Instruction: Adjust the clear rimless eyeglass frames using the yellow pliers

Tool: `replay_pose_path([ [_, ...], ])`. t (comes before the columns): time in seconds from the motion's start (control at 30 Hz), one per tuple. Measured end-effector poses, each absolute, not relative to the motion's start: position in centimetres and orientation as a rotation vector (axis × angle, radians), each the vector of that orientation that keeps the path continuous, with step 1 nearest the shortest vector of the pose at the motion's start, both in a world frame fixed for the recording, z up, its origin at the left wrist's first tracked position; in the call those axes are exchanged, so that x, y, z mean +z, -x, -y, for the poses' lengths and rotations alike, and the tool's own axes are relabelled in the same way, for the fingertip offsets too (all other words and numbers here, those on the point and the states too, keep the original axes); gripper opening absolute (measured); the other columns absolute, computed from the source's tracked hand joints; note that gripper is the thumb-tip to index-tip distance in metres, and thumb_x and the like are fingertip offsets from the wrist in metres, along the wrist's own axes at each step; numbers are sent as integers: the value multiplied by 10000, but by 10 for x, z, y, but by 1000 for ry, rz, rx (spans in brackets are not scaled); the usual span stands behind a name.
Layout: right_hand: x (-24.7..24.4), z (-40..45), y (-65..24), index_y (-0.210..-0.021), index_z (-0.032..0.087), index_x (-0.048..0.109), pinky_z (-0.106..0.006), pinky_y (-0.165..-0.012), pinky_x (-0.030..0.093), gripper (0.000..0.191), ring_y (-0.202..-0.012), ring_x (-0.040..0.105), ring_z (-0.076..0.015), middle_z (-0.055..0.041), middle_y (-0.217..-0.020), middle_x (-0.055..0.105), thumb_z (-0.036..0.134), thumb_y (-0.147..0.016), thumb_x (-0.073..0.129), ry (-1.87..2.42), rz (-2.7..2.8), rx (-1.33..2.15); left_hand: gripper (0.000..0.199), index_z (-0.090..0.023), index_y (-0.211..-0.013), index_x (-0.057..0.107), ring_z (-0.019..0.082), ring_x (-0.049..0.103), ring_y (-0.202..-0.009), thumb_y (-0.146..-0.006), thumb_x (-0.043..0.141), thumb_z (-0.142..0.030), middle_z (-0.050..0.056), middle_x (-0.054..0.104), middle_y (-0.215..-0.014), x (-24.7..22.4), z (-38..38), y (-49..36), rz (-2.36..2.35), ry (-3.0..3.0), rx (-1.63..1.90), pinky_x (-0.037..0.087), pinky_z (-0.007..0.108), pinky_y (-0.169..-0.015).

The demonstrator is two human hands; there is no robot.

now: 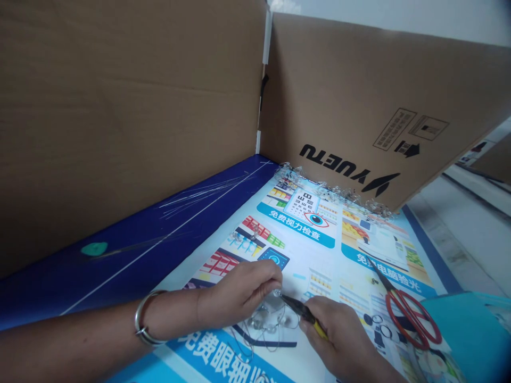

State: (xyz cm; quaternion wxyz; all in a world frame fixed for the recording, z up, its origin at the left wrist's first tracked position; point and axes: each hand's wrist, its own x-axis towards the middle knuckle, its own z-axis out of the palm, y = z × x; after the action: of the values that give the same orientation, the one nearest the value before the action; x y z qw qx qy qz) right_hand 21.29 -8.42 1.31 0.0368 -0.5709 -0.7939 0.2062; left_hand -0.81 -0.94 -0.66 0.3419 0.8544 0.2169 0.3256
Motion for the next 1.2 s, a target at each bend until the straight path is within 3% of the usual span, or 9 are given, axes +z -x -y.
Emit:
replay_pose_path([
  [0.57, 20, 82, -213, -758, 214, 508, -233, -587, 302, 142, -683, 498, -131, 17, -740, 557, 342, -814, 484, 1747, 2350, 793, 186, -162, -893, 501, 143, 502, -716, -930, 337, -240, 46, 551, -812, -7, 7, 8, -595, -2174, 828, 413, 253, -652],
  [1.2, 15, 84, -212, -762, 216, 487, -246, -602, 301, 139, -696, 506, -142, 8, -767, 566, 328, -833, 443, 1747, 2401, 688, 178, -164, -877, 514, 131, 496, -699, -923, 353, -225, 31, 551, -796, -8, 6, 8, -619, -2163, 806, 404, 243, -639],
])
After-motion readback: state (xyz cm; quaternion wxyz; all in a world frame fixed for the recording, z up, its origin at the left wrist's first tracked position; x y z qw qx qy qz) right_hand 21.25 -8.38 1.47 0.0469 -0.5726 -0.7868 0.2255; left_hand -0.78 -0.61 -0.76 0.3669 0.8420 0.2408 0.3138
